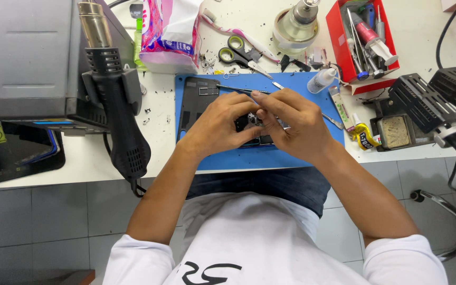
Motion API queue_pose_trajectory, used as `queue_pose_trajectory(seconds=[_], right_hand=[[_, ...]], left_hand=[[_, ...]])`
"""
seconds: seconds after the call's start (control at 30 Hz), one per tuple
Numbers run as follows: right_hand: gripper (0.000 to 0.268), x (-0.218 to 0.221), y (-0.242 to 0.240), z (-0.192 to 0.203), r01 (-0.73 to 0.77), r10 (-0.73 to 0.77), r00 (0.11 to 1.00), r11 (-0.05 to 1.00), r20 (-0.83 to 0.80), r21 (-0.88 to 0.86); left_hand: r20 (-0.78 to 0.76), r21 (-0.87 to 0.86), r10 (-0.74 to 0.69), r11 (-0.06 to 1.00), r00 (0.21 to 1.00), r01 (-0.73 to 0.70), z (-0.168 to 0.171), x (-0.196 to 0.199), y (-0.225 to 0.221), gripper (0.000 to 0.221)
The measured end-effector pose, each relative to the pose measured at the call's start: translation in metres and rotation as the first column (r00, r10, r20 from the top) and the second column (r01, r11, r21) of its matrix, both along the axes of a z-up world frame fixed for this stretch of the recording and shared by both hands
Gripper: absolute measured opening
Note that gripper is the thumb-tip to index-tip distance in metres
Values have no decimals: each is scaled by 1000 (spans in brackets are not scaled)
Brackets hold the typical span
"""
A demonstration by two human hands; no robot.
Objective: The person uses a screwdriver to remove screws from a disassembled mobile phone placed on a blue mat. They continue to unscrew and remove small components from the phone's internal assembly throughout the clip.
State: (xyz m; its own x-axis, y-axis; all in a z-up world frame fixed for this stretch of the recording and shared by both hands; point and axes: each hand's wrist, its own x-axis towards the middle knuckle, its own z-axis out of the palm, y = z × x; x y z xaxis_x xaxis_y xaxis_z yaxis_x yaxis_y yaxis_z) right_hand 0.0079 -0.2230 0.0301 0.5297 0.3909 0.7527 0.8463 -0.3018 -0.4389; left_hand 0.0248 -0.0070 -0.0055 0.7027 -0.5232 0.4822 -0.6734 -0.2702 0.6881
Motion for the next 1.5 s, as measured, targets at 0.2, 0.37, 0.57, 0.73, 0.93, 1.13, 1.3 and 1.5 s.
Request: queue_pose_trajectory(seconds=[0.2,0.37,0.57,0.73,0.93,1.13,1.3,1.5], right_hand=[[41,-6,-4,-5,-15,20,994,999,-108,42],[41,0,-16,-3,-96,103,969,995,-226,38],[40,1,-17,-2,-151,169,937,985,-306,80],[36,9,-24,1,-166,168,948,986,-270,28],[40,8,-22,0,-236,257,907,966,-333,100],[35,9,-21,5,-253,273,907,962,-321,102],[35,11,-21,12,-286,306,895,952,-325,111],[44,11,-17,12,-298,331,886,943,-325,148]], left_hand=[[111,56,136,988,984,-143,-5,6,10,11],[140,102,177,976,974,-192,-1,4,9,15],[140,161,157,971,978,-178,1,1,11,18],[146,192,159,964,976,-185,-1,1,9,21],[117,215,160,959,980,-182,-9,2,8,23],[122,238,172,951,977,-197,-17,3,7,22],[145,219,191,951,971,-220,-11,1,5,20],[136,256,199,939,971,-229,-12,3,5,20]])
